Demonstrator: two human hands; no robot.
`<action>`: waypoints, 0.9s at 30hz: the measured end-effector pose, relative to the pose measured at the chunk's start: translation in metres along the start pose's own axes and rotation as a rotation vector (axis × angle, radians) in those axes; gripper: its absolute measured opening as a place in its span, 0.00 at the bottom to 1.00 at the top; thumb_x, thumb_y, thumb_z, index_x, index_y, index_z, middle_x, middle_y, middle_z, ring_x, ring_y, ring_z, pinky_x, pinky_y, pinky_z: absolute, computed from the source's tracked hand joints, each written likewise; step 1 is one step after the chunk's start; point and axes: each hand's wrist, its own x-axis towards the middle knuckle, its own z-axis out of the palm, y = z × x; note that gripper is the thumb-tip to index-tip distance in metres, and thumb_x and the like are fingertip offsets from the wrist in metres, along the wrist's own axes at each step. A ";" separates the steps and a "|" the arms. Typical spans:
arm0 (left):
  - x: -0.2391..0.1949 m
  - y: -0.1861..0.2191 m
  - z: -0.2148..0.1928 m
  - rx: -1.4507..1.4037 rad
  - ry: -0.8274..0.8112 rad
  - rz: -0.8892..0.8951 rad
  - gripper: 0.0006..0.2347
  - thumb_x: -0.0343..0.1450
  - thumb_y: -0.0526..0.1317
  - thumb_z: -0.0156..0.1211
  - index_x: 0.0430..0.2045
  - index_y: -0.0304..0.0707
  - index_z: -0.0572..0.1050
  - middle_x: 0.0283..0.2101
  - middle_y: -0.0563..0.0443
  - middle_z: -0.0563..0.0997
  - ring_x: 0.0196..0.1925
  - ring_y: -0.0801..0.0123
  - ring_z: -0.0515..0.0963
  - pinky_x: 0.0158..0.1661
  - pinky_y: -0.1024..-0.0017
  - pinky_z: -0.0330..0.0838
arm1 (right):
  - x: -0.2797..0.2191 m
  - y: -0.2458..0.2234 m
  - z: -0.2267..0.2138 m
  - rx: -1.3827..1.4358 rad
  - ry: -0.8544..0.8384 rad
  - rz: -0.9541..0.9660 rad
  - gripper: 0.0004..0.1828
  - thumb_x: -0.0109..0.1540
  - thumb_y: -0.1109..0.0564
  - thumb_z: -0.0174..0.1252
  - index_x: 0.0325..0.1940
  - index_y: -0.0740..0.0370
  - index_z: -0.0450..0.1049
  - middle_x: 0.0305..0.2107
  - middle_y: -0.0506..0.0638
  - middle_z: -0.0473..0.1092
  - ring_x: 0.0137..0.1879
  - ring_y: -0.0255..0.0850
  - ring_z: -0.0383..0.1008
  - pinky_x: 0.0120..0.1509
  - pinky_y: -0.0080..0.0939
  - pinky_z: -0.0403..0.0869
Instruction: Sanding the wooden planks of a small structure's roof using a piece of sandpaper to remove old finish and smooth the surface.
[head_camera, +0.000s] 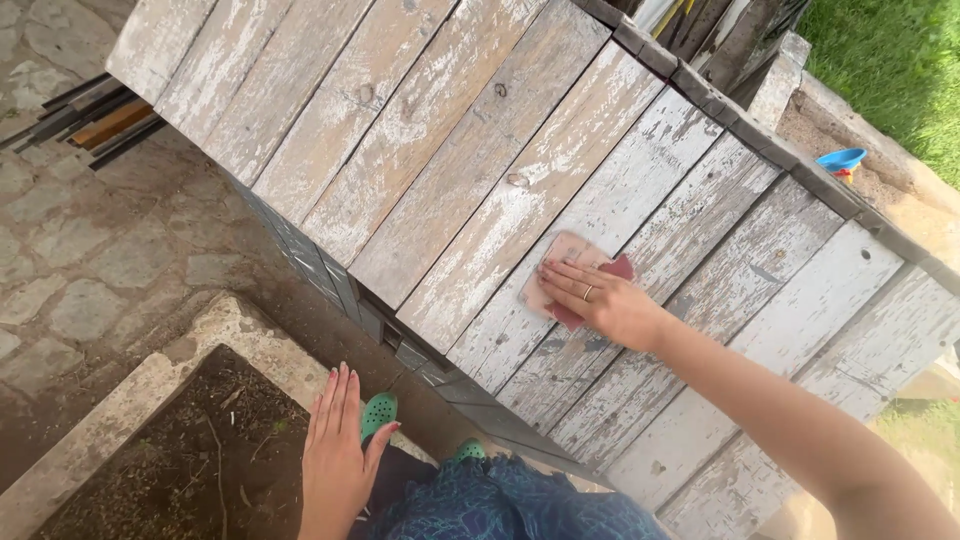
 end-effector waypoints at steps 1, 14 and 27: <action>0.002 0.002 0.000 0.001 0.001 0.002 0.36 0.73 0.60 0.45 0.72 0.34 0.54 0.76 0.43 0.56 0.79 0.57 0.52 0.73 0.59 0.47 | 0.005 0.013 -0.021 -0.001 0.002 0.001 0.33 0.60 0.65 0.59 0.71 0.64 0.63 0.67 0.60 0.64 0.74 0.51 0.64 0.79 0.50 0.62; 0.012 0.015 0.009 -0.040 -0.029 0.017 0.35 0.73 0.59 0.46 0.72 0.36 0.54 0.76 0.45 0.56 0.79 0.58 0.52 0.72 0.59 0.48 | 0.000 0.086 -0.066 -0.040 0.349 0.258 0.19 0.67 0.64 0.57 0.63 0.69 0.71 0.60 0.63 0.70 0.67 0.56 0.71 0.75 0.51 0.70; 0.022 0.002 0.045 0.054 -0.023 0.038 0.39 0.70 0.65 0.45 0.72 0.39 0.53 0.77 0.49 0.55 0.80 0.58 0.51 0.71 0.57 0.51 | 0.014 0.030 -0.054 0.024 0.357 0.134 0.22 0.63 0.78 0.48 0.61 0.72 0.72 0.56 0.65 0.74 0.63 0.56 0.77 0.73 0.48 0.75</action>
